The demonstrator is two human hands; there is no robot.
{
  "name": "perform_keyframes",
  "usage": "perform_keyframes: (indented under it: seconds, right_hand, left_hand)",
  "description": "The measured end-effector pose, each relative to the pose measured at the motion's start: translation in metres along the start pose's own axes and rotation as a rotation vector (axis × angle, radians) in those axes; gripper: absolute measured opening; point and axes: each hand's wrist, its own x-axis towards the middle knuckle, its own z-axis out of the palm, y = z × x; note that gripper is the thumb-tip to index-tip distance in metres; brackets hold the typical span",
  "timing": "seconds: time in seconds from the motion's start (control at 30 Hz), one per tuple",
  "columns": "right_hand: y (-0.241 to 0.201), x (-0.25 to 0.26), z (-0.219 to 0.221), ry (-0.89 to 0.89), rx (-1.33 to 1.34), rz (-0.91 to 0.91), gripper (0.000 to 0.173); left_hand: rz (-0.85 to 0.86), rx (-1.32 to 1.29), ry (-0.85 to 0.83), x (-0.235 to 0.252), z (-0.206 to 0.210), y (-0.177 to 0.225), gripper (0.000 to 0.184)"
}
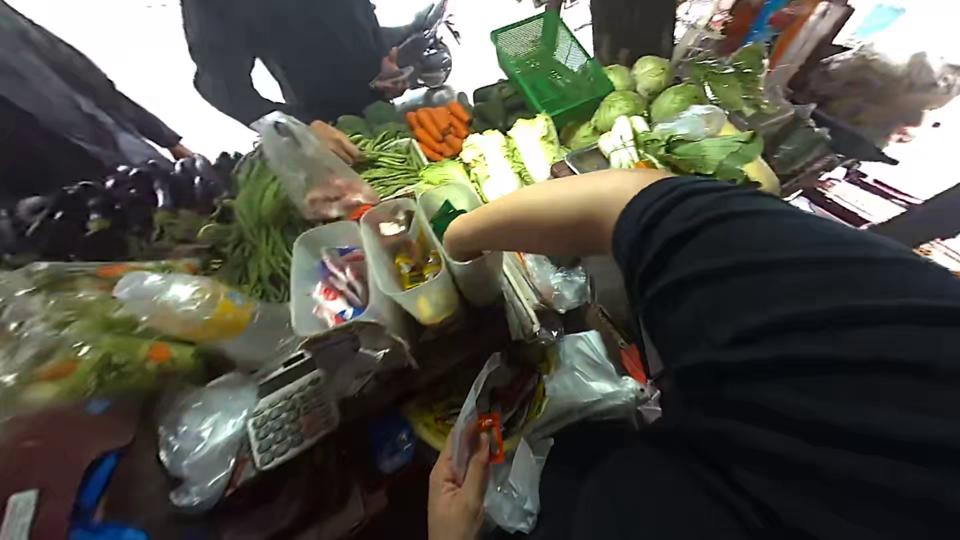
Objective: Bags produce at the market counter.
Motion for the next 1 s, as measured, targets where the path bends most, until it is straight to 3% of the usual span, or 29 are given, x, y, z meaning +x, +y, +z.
perform_keyframes:
  seconds: [0.13, 0.4, 0.5, 0.83, 1.0]
  right_hand:
    - [0.023, -0.017, -0.005, 0.052, 0.352, 0.110, 0.029]
    - [0.018, -0.047, -0.030, -0.015, 0.199, 0.064, 0.033]
    - [0.023, -0.052, -0.045, 0.012, 0.116, -0.035, 0.039]
    - [0.029, -0.056, -0.049, 0.032, 0.492, 0.052, 0.031]
    - [0.020, -0.053, -0.052, 0.033, 0.517, 0.108, 0.036]
  left_hand:
    - [-0.039, -0.002, 0.029, -0.007, -0.004, 0.001, 0.032]
    - [-0.038, 0.013, -0.016, 0.005, 0.004, -0.001, 0.030]
    - [-0.029, 0.036, -0.063, 0.009, 0.010, 0.003, 0.027]
    - [-0.051, 0.032, -0.083, 0.008, 0.013, 0.002, 0.027]
    - [-0.050, 0.042, -0.111, 0.008, 0.010, 0.002, 0.029]
